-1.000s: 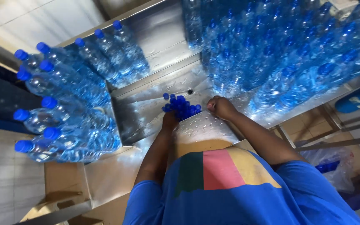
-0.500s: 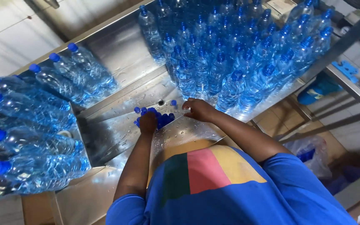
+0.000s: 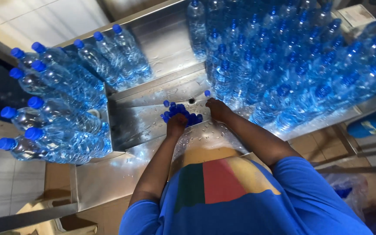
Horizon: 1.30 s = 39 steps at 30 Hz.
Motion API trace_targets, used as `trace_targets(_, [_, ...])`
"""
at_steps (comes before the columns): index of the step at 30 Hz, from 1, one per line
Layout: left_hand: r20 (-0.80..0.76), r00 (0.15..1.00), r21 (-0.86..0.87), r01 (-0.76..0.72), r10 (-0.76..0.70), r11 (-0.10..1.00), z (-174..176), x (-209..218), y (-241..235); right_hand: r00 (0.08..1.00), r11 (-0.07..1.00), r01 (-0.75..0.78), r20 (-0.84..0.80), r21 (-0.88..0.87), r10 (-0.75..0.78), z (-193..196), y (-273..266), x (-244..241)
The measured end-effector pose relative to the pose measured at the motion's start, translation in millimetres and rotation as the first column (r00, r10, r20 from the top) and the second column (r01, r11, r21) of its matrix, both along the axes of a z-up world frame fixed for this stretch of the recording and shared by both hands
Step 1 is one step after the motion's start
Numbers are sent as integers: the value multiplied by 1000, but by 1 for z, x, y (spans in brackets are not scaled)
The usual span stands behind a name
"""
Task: The person repeatedly picks up empty plastic water bottles from a metal counter, places them under a tap to fill with water, and then caps them with blue lids. The filled and capped bottles are placed back on the counter among other bottles. This process is repeated continuously throughout the video.
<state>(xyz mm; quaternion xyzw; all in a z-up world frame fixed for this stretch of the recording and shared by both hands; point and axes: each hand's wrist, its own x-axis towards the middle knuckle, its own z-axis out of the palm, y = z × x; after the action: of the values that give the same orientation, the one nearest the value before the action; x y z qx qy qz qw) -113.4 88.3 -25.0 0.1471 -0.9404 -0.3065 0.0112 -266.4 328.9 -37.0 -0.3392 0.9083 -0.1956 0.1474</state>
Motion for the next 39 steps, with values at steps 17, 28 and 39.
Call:
trace_targets(17, [170, 973, 340, -204, 154, 918, 40, 95, -58, 973, 981, 189, -132, -31, -192, 119, -47, 0])
trace_targets(28, [44, 995, 393, -99, 89, 914, 112, 107, -59, 800, 834, 539, -241, -112, -550, 214, 13, -64])
trace_targets(39, [39, 984, 926, -102, 175, 363, 24, 104, -60, 965, 857, -228, -227, -463, 134, 308, 14, 25])
